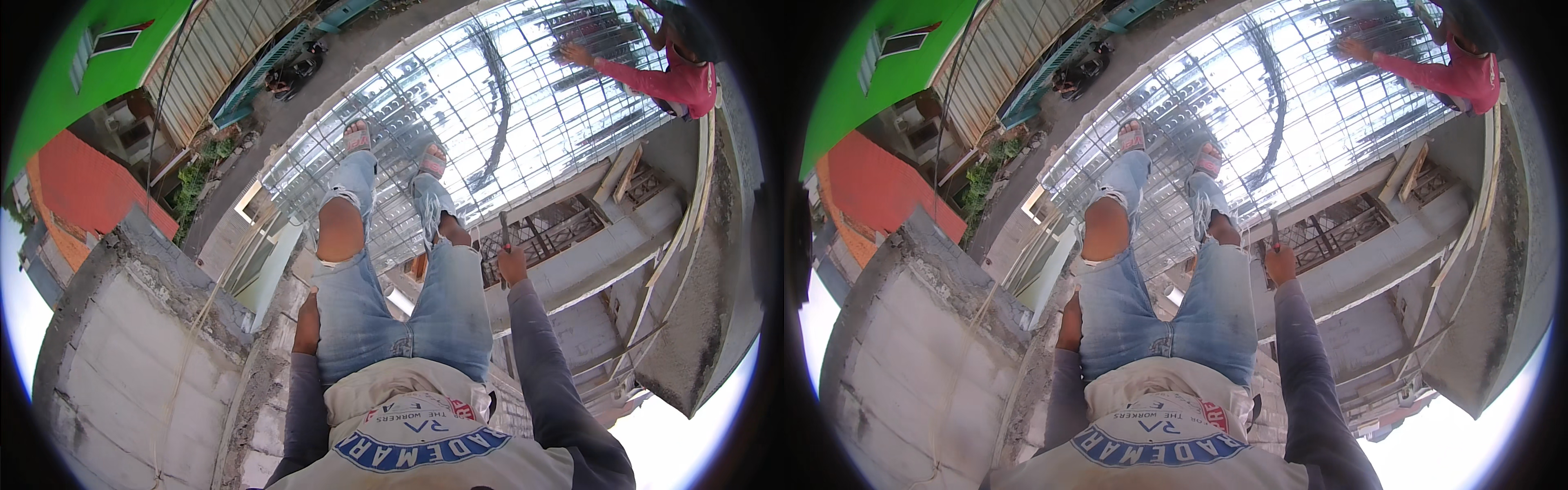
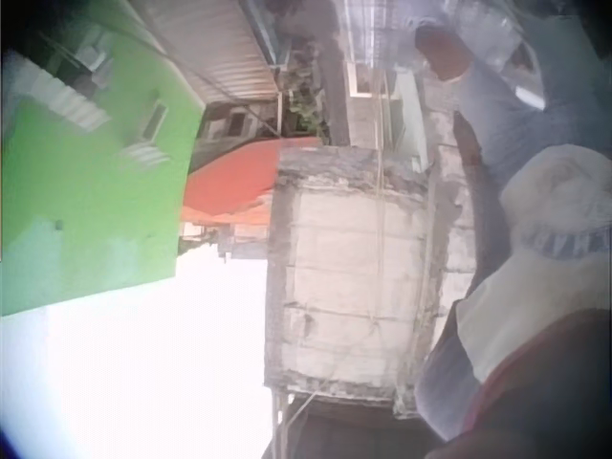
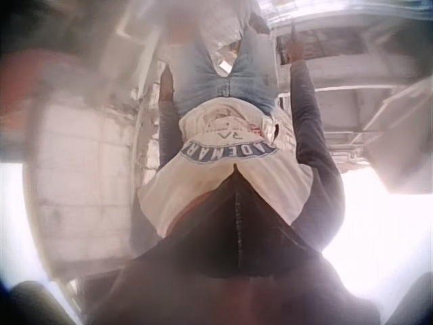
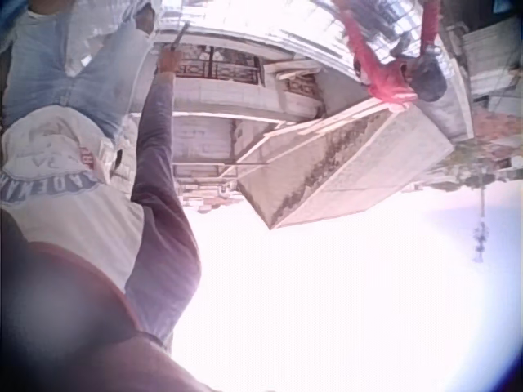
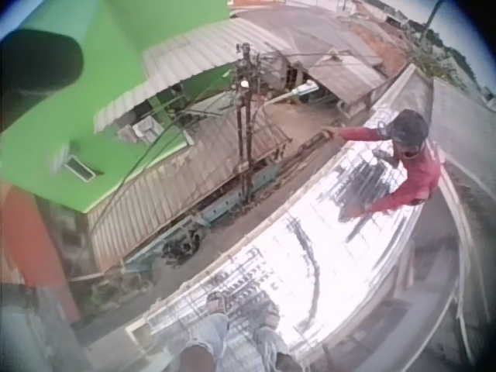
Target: The person uses pliers to twist and secure wire ties at the intersections of a metal grid structure. They repeatedly reach for wire ties, wrap them around the grid, and twist them with pliers to fasten the sections together.
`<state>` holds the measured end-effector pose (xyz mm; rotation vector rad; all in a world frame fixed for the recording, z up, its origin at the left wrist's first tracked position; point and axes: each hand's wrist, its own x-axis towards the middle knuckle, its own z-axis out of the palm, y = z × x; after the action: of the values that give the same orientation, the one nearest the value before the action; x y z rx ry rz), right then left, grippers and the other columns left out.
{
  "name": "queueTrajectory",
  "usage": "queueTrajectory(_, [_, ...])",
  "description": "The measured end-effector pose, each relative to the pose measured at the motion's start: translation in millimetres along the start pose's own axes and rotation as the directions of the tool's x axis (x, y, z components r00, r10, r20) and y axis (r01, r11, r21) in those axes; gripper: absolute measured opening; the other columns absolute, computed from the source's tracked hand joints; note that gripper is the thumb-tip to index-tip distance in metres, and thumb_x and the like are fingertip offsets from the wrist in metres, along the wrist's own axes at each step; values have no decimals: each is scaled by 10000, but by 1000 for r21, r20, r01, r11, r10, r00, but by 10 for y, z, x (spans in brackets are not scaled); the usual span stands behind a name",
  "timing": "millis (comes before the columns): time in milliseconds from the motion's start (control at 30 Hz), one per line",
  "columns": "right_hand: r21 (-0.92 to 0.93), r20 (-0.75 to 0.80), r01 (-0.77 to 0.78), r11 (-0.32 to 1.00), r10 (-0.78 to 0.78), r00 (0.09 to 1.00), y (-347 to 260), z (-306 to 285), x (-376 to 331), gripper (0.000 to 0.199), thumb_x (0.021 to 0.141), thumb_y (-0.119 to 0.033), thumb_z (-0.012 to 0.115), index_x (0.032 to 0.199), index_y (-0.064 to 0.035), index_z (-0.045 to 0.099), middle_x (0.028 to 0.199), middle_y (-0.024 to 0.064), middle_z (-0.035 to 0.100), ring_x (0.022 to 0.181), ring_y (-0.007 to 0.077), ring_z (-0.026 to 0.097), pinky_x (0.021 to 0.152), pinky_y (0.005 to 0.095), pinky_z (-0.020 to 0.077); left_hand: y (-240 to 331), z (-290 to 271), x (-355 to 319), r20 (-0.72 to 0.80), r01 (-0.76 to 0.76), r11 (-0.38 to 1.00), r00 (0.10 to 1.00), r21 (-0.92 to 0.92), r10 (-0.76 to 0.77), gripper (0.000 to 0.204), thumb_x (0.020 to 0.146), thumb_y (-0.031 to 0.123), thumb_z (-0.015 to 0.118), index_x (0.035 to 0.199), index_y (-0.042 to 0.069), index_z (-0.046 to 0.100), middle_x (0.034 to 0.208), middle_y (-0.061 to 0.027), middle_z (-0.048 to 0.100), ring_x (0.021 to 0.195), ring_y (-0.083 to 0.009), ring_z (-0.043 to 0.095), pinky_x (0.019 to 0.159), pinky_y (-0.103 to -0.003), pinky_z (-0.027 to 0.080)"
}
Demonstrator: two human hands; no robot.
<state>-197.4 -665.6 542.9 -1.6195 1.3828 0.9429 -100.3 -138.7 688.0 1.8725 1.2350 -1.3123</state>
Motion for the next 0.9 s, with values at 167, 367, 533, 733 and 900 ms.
queueTrajectory(167, [-36,45,-20,999,21,999,450,506,783,229,911,-193,621,936,21,695,703,151,689,571,282,692,479,397,556,815,184,-83,-95,-293,950,954,-109,284,532,1112,393,510,1372,-50,646,1298,-191,714,1204,-270,685,1009,-376,503])
queueTrajectory(367, [111,74,-126,986,118,990,290,1551,1977,335,894,-226,613,1046,51,724,833,220,745,725,367,748,651,467,595,815,320,1437,53,-252,951,968,178,246,424,1081,250,553,1381,-36,642,1315,-155,705,1219,-246,659,1035,-370,497])
queueTrajectory(533, [109,12,-27,994,26,1000,563,2338,2858,282,910,-225,628,1046,9,705,760,146,714,653,270,721,574,418,581,628,139,1538,210,27,999,977,38,-34,365,1046,133,611,1361,-49,642,1323,-161,692,1196,-199,650,1004,-340,527])
queueTrajectory(733, [-206,-79,-68,976,52,995,222,2476,2986,367,915,-242,612,1173,0,711,1113,296,744,1070,444,724,939,535,557,724,119,1632,12,-278,780,944,561,329,195,991,120,600,1065,-37,689,883,-70,701,762,-156,607,728,-334,508])
queueTrajectory(900, [-303,-43,-82,950,72,996,172,2311,3021,337,946,-231,601,1206,-20,645,1112,279,744,1077,457,720,944,537,556,1126,367,1169,-141,-417,826,856,381,497,87,944,76,611,921,-7,615,785,-23,561,698,-134,486,663,-336,431])
